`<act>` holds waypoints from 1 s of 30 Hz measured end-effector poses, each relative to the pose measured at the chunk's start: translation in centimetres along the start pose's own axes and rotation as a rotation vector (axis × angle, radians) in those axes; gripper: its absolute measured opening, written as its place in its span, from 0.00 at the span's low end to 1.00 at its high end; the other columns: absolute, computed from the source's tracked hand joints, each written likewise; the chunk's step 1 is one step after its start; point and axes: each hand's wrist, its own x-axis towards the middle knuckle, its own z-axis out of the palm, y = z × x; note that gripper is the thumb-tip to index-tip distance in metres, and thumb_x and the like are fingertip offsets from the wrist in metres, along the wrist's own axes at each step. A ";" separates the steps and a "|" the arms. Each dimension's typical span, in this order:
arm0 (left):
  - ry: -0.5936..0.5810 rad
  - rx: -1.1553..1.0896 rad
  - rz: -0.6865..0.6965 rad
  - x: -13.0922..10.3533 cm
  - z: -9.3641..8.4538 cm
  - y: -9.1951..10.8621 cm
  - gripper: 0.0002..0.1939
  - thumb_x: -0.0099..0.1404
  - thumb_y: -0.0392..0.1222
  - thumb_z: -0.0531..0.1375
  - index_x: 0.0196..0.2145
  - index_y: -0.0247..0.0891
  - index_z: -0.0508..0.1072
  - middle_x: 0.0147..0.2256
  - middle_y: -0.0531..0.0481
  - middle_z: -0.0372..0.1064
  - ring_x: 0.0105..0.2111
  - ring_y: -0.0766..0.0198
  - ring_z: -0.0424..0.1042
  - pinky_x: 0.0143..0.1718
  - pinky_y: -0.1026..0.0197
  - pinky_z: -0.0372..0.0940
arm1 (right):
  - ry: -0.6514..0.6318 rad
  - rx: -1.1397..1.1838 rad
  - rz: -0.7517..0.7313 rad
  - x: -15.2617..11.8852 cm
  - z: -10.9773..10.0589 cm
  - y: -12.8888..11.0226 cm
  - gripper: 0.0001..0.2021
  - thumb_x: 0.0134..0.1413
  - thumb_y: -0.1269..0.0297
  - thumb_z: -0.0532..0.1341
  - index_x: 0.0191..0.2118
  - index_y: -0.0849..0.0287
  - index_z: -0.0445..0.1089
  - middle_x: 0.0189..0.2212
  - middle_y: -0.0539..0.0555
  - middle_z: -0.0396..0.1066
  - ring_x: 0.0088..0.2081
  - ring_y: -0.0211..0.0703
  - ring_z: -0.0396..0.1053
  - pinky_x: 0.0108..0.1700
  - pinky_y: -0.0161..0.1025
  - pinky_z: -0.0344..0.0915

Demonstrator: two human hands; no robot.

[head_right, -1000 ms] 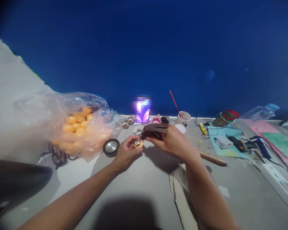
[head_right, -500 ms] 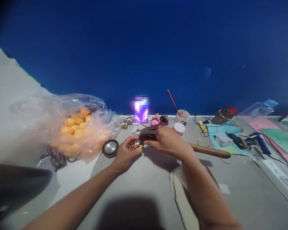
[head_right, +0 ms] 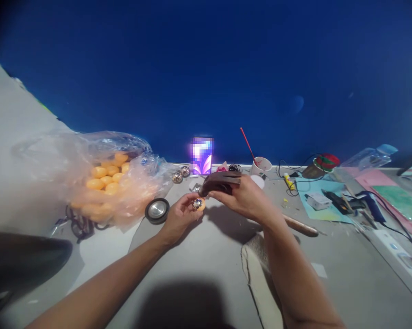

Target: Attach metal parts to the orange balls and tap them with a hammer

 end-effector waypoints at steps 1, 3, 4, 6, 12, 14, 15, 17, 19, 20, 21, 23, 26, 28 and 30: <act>-0.002 -0.008 -0.004 0.0 0.0 0.0 0.27 0.50 0.39 0.79 0.47 0.39 0.78 0.39 0.49 0.78 0.36 0.64 0.73 0.37 0.64 0.67 | -0.028 -0.004 -0.008 0.0 0.1 0.0 0.10 0.66 0.59 0.67 0.49 0.49 0.83 0.46 0.53 0.84 0.46 0.51 0.80 0.51 0.45 0.73; 0.005 0.002 0.003 0.0 0.0 0.1 0.27 0.50 0.40 0.79 0.47 0.39 0.78 0.38 0.50 0.77 0.36 0.64 0.73 0.38 0.64 0.68 | -0.117 -0.014 -0.003 0.1 0.3 -0.1 0.10 0.65 0.61 0.67 0.49 0.49 0.83 0.44 0.52 0.85 0.42 0.48 0.80 0.48 0.43 0.73; 0.016 0.021 0.018 -0.1 0.1 0.3 0.27 0.50 0.40 0.79 0.47 0.39 0.78 0.38 0.50 0.77 0.36 0.64 0.73 0.38 0.64 0.69 | -0.148 -0.021 0.010 0.2 0.4 -0.2 0.10 0.64 0.61 0.68 0.49 0.49 0.83 0.43 0.52 0.85 0.41 0.48 0.80 0.46 0.42 0.73; 0.047 0.074 0.057 -0.2 0.2 0.5 0.27 0.50 0.39 0.78 0.48 0.39 0.78 0.40 0.50 0.78 0.37 0.64 0.74 0.40 0.63 0.69 | -0.135 -0.017 0.024 0.2 0.4 -0.3 0.10 0.65 0.61 0.68 0.49 0.49 0.83 0.43 0.52 0.85 0.41 0.48 0.80 0.46 0.42 0.73; 0.066 0.159 0.074 -0.3 0.3 0.3 0.24 0.51 0.35 0.76 0.45 0.38 0.76 0.38 0.50 0.77 0.38 0.63 0.75 0.43 0.62 0.69 | -0.098 -0.015 0.007 0.2 0.4 -0.4 0.10 0.66 0.61 0.67 0.50 0.49 0.83 0.42 0.52 0.85 0.41 0.47 0.80 0.46 0.41 0.72; 0.053 0.143 0.070 -0.2 0.1 0.1 0.24 0.50 0.36 0.76 0.45 0.38 0.77 0.37 0.50 0.77 0.37 0.63 0.74 0.41 0.63 0.68 | -0.145 -0.035 0.024 0.1 0.4 -0.4 0.10 0.65 0.61 0.68 0.49 0.49 0.84 0.41 0.51 0.85 0.39 0.47 0.80 0.44 0.40 0.72; 0.047 0.135 0.063 -0.2 0.1 0.0 0.25 0.50 0.37 0.77 0.46 0.37 0.77 0.37 0.50 0.77 0.37 0.63 0.74 0.41 0.62 0.68 | -0.143 -0.036 0.021 0.1 0.4 -0.3 0.10 0.65 0.61 0.68 0.49 0.49 0.84 0.41 0.51 0.85 0.39 0.47 0.80 0.44 0.41 0.72; 0.033 0.118 0.039 -0.2 0.0 -0.2 0.27 0.51 0.39 0.77 0.48 0.38 0.77 0.38 0.49 0.78 0.37 0.63 0.75 0.41 0.62 0.69 | -0.075 -0.012 0.001 0.0 0.3 -0.3 0.09 0.66 0.60 0.68 0.49 0.50 0.84 0.42 0.52 0.85 0.41 0.47 0.80 0.45 0.41 0.73; 0.018 0.095 0.015 -0.2 0.0 -0.3 0.29 0.51 0.40 0.77 0.51 0.38 0.77 0.38 0.49 0.78 0.37 0.63 0.75 0.40 0.62 0.69 | -0.029 0.029 -0.022 0.1 0.3 -0.3 0.09 0.67 0.60 0.67 0.49 0.50 0.83 0.44 0.53 0.85 0.42 0.47 0.80 0.47 0.41 0.73; 0.013 0.078 0.009 -0.1 0.0 -0.3 0.30 0.51 0.41 0.77 0.51 0.38 0.77 0.38 0.50 0.78 0.37 0.63 0.74 0.40 0.63 0.68 | -0.042 0.036 -0.026 0.1 0.3 -0.3 0.09 0.66 0.61 0.67 0.49 0.51 0.83 0.43 0.52 0.85 0.42 0.47 0.81 0.46 0.41 0.73; 0.011 0.064 0.008 -0.1 0.0 -0.3 0.30 0.50 0.41 0.78 0.51 0.38 0.77 0.39 0.50 0.78 0.37 0.63 0.74 0.39 0.63 0.68 | -0.075 0.031 -0.026 0.1 0.3 -0.3 0.09 0.65 0.62 0.68 0.48 0.51 0.83 0.43 0.52 0.85 0.41 0.46 0.81 0.45 0.40 0.73; 0.012 0.053 0.012 -0.1 0.0 -0.2 0.30 0.49 0.41 0.78 0.50 0.38 0.78 0.39 0.49 0.78 0.38 0.63 0.74 0.40 0.63 0.68 | -0.154 0.003 -0.019 0.2 0.4 -0.3 0.09 0.64 0.65 0.69 0.47 0.51 0.84 0.41 0.52 0.85 0.40 0.46 0.81 0.43 0.39 0.72; 0.008 0.068 0.017 0.0 -0.1 0.0 0.30 0.50 0.40 0.77 0.50 0.39 0.77 0.40 0.50 0.77 0.39 0.63 0.75 0.43 0.62 0.69 | -0.122 -0.002 0.003 0.2 0.3 -0.4 0.09 0.64 0.64 0.69 0.48 0.51 0.84 0.42 0.52 0.85 0.40 0.46 0.81 0.45 0.40 0.72; 0.014 0.076 0.027 0.0 -0.1 0.0 0.30 0.50 0.39 0.77 0.51 0.39 0.75 0.41 0.49 0.77 0.41 0.62 0.76 0.45 0.61 0.70 | -0.067 0.032 0.015 0.2 0.1 -0.5 0.09 0.65 0.63 0.68 0.48 0.51 0.84 0.43 0.52 0.85 0.42 0.46 0.81 0.47 0.40 0.72; 0.013 0.084 0.024 -0.1 -0.1 0.0 0.29 0.51 0.38 0.76 0.50 0.40 0.74 0.42 0.49 0.78 0.42 0.62 0.76 0.46 0.61 0.70 | -0.087 0.053 0.018 0.2 0.1 -0.5 0.09 0.65 0.63 0.68 0.49 0.51 0.83 0.44 0.51 0.85 0.42 0.45 0.81 0.47 0.40 0.72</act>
